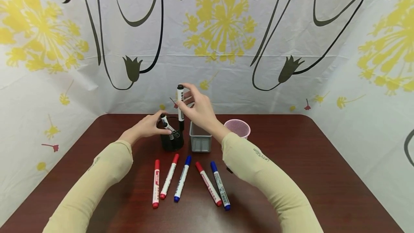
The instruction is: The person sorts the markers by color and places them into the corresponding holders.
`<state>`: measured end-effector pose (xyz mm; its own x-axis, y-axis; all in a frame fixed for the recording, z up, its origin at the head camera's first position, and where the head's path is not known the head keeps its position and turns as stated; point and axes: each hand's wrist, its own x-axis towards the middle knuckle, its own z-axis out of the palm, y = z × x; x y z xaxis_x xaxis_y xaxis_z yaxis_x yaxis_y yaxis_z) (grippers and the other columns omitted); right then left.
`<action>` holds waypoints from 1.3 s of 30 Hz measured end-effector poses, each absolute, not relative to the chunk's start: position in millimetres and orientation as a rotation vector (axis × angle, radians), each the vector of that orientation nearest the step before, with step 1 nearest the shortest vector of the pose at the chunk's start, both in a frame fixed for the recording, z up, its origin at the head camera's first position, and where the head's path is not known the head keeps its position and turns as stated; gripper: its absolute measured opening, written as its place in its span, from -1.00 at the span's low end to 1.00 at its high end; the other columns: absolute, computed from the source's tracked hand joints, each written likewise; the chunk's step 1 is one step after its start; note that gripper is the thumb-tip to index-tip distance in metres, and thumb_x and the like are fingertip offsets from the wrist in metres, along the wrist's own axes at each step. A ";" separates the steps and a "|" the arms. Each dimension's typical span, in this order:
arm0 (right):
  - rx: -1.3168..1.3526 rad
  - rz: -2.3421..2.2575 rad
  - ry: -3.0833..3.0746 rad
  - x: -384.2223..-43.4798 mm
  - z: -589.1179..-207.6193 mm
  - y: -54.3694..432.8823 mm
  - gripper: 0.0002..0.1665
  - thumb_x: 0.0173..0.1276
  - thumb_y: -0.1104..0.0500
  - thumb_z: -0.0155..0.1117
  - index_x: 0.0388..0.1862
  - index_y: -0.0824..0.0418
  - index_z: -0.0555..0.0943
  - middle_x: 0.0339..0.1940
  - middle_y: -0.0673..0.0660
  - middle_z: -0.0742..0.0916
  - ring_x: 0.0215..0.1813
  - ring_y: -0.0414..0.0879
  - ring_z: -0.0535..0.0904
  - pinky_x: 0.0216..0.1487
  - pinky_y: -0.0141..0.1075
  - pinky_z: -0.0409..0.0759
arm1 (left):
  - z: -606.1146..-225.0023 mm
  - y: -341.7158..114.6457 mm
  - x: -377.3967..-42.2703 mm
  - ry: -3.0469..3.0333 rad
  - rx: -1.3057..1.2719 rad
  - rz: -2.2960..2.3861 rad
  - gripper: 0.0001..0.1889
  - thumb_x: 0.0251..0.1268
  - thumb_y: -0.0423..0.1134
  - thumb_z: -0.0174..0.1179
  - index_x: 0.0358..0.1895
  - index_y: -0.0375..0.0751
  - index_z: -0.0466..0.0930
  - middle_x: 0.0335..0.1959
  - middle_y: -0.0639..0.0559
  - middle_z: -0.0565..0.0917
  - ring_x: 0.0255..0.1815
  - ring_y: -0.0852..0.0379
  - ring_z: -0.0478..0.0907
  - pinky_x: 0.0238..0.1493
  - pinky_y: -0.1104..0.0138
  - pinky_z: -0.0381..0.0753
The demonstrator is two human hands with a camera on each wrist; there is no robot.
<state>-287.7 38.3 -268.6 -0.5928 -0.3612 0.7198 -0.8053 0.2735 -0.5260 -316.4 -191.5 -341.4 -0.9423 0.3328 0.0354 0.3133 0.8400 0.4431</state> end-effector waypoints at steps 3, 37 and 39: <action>1.036 1.263 -2.091 -286.6 -265.8 34.7 -0.46 0.19 0.21 0.19 0.17 0.21 0.33 -0.33 0.11 0.62 -0.36 -0.16 0.59 -0.42 -0.33 0.52 | -341.8 -190.8 -316.4 2.971 0.528 0.707 -0.13 -0.14 0.25 0.23 0.26 -0.06 0.13 0.00 -0.16 0.46 -0.05 -0.06 0.42 -0.07 0.05 0.37; 0.942 1.163 -2.248 -317.2 -300.1 0.6 -0.46 0.25 0.17 0.13 0.19 0.16 0.24 -0.26 0.10 0.62 -0.32 -0.16 0.59 -0.40 -0.35 0.52 | -345.3 -193.0 -316.7 2.978 0.558 0.722 -0.11 -0.15 0.28 0.21 0.25 -0.08 0.12 0.00 -0.17 0.46 -0.05 -0.05 0.42 -0.08 0.07 0.39; 0.940 1.159 -2.257 -317.3 -303.7 0.4 -0.46 0.25 0.18 0.12 0.19 0.16 0.23 -0.26 0.11 0.62 -0.32 -0.15 0.59 -0.43 -0.35 0.52 | -345.4 -193.2 -316.9 2.981 0.563 0.719 -0.11 -0.16 0.29 0.20 0.26 -0.08 0.12 0.00 -0.18 0.46 -0.04 -0.06 0.42 -0.08 0.07 0.39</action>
